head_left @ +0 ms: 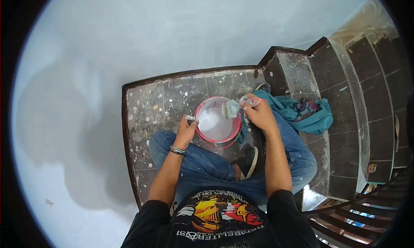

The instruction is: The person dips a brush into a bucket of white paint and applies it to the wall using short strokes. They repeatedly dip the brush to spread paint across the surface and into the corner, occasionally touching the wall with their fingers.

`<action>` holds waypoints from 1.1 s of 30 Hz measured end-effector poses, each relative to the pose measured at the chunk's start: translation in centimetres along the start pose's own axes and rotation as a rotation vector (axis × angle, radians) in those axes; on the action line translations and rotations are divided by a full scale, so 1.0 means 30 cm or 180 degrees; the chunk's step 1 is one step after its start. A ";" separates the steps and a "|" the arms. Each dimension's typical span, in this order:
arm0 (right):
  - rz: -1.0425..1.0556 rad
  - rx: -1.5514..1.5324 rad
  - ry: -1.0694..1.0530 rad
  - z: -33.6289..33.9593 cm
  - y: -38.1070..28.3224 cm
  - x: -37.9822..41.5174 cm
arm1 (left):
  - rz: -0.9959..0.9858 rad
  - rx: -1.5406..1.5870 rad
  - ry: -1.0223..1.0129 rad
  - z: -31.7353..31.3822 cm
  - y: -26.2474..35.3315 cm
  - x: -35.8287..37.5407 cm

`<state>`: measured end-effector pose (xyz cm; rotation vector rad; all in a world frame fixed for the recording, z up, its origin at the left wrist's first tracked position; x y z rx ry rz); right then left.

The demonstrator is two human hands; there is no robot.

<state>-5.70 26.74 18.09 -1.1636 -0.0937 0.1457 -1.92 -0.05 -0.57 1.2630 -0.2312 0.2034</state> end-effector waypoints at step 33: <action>-0.1362 -0.1101 -0.1210 -0.156 0.089 0.029 | -0.0194 -0.0921 0.0078 0.132 -0.043 -0.460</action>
Point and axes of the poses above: each hand's wrist, its own x-axis away from the middle knuckle, its own z-axis out of the back of the hand, y = z × x, the point moved 2 cm from there along -x, towards the middle knuckle, and after that the axes turned 12 degrees about -x, right-handed, at the moved point
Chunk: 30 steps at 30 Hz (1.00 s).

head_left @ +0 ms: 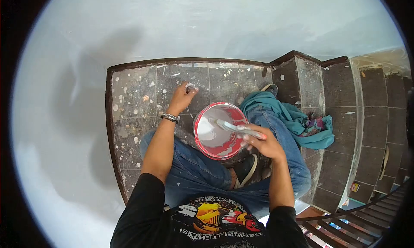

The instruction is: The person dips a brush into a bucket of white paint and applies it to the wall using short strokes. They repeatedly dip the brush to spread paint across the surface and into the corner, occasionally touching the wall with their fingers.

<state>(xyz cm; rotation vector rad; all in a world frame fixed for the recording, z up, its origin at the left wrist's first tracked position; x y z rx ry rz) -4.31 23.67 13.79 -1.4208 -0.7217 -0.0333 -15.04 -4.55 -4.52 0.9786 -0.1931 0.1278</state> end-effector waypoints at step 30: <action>-0.0013 -0.0582 0.0357 0.004 0.309 0.194 | 0.0079 -0.0529 0.0171 -0.014 -0.042 -0.012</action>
Point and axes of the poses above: each hand's wrist, its own x-axis away from the middle knuckle, its own z-axis out of the back of the hand, y = z × x, the point moved 2 cm from there along -x, towards the middle knuckle, and after that the axes turned 12 degrees about -x, right-handed, at the moved point
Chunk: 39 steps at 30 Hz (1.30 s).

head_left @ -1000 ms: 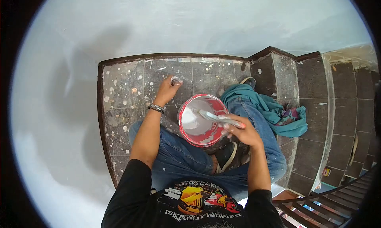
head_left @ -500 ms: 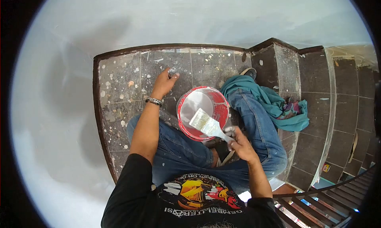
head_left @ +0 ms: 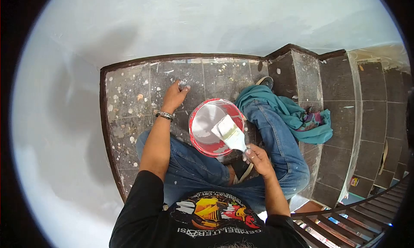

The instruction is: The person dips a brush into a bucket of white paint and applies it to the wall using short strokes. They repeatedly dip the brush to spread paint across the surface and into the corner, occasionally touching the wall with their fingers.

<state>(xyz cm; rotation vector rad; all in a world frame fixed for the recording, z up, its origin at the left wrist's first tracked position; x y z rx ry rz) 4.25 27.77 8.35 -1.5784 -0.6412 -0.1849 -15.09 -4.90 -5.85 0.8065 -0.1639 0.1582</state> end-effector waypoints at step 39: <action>-0.0197 -0.1276 0.0700 -0.005 -0.269 -0.879 | -0.0057 0.0038 0.0129 -0.009 0.010 -0.023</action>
Point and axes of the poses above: each hand's wrist, its own x-axis away from the middle knuckle, its own z-axis out of the back of the hand, y = z × x, the point moved 2 cm from there along -x, towards the middle knuckle, and after that the axes turned 12 degrees about -x, right-handed, at the moved point
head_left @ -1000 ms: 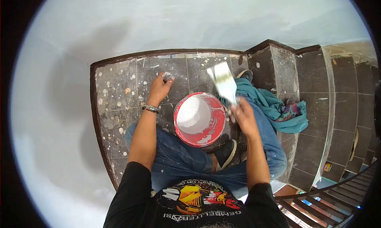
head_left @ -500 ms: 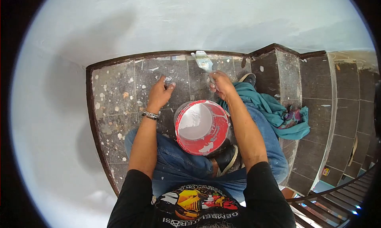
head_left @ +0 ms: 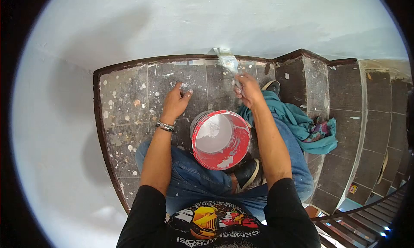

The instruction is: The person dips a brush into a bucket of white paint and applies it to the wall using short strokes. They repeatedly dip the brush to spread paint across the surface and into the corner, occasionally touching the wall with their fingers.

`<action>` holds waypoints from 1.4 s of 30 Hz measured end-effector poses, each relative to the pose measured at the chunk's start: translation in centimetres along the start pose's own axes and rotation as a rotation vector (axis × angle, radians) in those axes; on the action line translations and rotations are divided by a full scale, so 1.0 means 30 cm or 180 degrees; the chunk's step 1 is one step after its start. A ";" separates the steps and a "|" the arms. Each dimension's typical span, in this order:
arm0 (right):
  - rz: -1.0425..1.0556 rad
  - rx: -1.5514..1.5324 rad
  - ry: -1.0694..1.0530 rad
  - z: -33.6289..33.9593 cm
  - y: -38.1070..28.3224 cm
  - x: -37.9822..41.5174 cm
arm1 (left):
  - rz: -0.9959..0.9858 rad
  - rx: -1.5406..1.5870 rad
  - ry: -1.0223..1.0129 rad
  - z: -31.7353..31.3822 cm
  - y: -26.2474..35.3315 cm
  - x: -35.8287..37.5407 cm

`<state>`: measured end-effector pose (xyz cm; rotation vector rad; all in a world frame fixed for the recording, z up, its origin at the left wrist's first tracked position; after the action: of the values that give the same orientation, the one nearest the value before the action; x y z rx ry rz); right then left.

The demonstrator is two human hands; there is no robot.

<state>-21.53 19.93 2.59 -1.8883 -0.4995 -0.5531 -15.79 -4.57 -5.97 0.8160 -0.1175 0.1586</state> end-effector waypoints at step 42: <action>0.0032 0.0182 0.0014 0.113 -0.059 0.118 | 0.0222 -0.0171 -0.0121 0.038 0.034 0.002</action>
<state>-19.21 24.02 4.82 -1.8340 -0.4977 -0.5311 -15.98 -4.73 -4.46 0.7618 -0.1854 0.2050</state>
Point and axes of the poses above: each hand's wrist, its own x-axis away from the middle knuckle, its own z-axis out of the back of the hand, y = z × x, the point moved 2 cm from there along -x, towards the middle knuckle, and after that the axes turned 12 degrees about -x, right-handed, at the moved point
